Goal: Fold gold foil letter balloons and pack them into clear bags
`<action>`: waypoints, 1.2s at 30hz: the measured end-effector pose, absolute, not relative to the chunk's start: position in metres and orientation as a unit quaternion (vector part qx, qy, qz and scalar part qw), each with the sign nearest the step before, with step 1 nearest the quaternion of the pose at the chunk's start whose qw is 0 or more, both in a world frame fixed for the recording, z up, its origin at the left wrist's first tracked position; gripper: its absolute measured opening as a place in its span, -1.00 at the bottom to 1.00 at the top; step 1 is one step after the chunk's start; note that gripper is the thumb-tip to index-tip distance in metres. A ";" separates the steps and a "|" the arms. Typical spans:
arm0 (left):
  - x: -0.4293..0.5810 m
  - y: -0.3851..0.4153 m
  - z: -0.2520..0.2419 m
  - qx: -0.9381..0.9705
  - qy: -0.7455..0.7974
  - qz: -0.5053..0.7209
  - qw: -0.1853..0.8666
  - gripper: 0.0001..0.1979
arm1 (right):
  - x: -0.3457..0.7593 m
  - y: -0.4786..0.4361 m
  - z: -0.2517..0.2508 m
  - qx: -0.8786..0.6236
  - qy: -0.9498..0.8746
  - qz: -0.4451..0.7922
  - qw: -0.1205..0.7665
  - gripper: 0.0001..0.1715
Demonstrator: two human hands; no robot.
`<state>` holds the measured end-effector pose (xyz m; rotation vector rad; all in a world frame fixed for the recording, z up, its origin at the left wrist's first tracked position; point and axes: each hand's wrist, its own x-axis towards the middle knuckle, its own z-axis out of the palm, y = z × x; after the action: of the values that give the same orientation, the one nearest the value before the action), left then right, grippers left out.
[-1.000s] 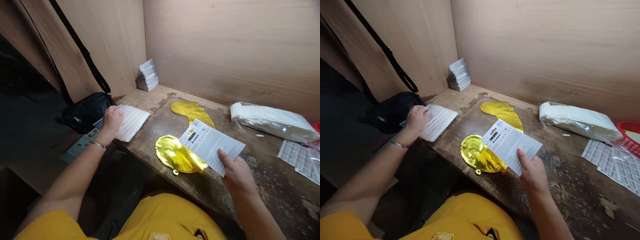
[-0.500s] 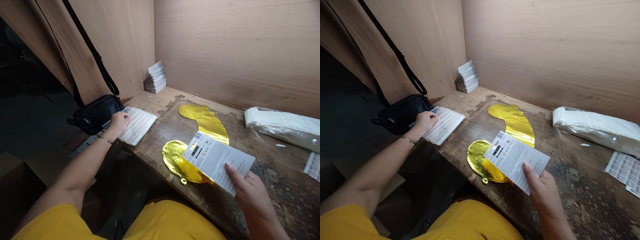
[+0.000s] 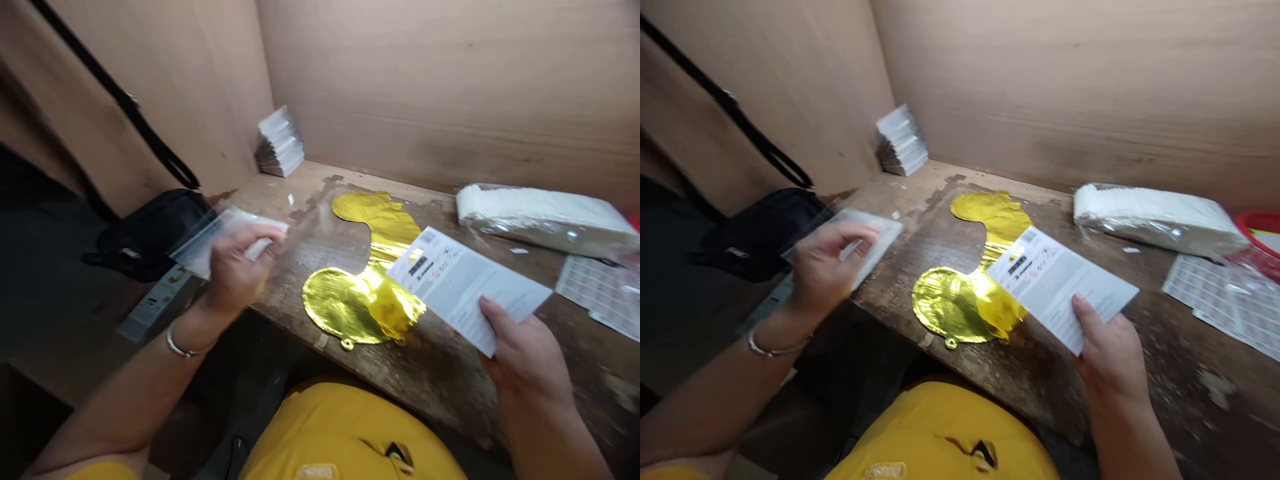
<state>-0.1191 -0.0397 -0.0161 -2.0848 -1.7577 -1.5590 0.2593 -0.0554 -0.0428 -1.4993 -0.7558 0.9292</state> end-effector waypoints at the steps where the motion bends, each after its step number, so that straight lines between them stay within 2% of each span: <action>1: -0.091 -0.044 -0.026 -0.722 -0.490 -0.487 -0.026 -0.89 | 0.261 -0.055 -0.037 -0.638 -0.290 0.373 0.607 -0.74; 3: -0.045 -0.047 -0.051 -0.805 -0.379 -0.452 -0.060 -0.90 | 0.268 -0.055 -0.028 -0.635 -0.261 0.347 0.638 -0.72; 5: -0.013 -0.041 -0.077 -0.847 -0.328 -0.412 -0.072 -0.86 | 0.281 -0.059 -0.027 -0.641 -0.287 0.337 0.627 -0.66; 9: 0.012 -0.024 -0.101 -0.898 -0.312 -0.290 -0.112 -0.77 | 0.312 -0.080 -0.042 -0.678 -0.354 0.300 0.570 -0.56; 11: 0.012 -0.017 -0.099 -0.907 -0.328 -0.229 -0.132 -0.81 | 0.317 -0.088 -0.051 -0.686 -0.393 0.289 0.540 -0.55; 12: 0.011 -0.015 -0.097 -0.906 -0.346 -0.204 -0.135 -0.75 | 0.316 -0.090 -0.054 -0.683 -0.416 0.294 0.524 -0.55; 15: 0.009 -0.011 -0.092 -0.902 -0.390 -0.122 -0.140 -0.35 | 0.305 -0.085 -0.061 -0.677 -0.481 0.288 0.477 -0.53; 16: 0.009 -0.009 -0.092 -0.901 -0.397 -0.094 -0.145 -0.31 | 0.300 -0.081 -0.062 -0.685 -0.496 0.258 0.466 -0.52; 20: 0.010 -0.008 -0.098 -0.897 -0.408 -0.052 -0.159 -0.32 | 0.286 -0.071 -0.067 -0.715 -0.535 0.146 0.426 -0.49; 30: 0.009 -0.008 -0.103 -0.900 -0.401 -0.047 -0.162 -0.34 | 0.270 -0.092 -0.082 -0.684 -0.561 0.250 0.394 -0.48; 33: 0.008 -0.007 -0.103 -0.905 -0.395 -0.040 -0.151 -0.36 | 0.283 -0.091 -0.082 -0.701 -0.547 0.237 0.392 -0.49; 36: 0.008 -0.008 -0.102 -0.908 -0.388 -0.060 -0.146 -0.39 | 0.291 -0.090 -0.076 -0.725 -0.509 0.175 0.430 -0.51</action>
<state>0.0081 -0.0083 -0.1024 -3.1525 -1.3482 -0.2095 0.2912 -0.0898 -0.0757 -1.8078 -1.2701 0.4365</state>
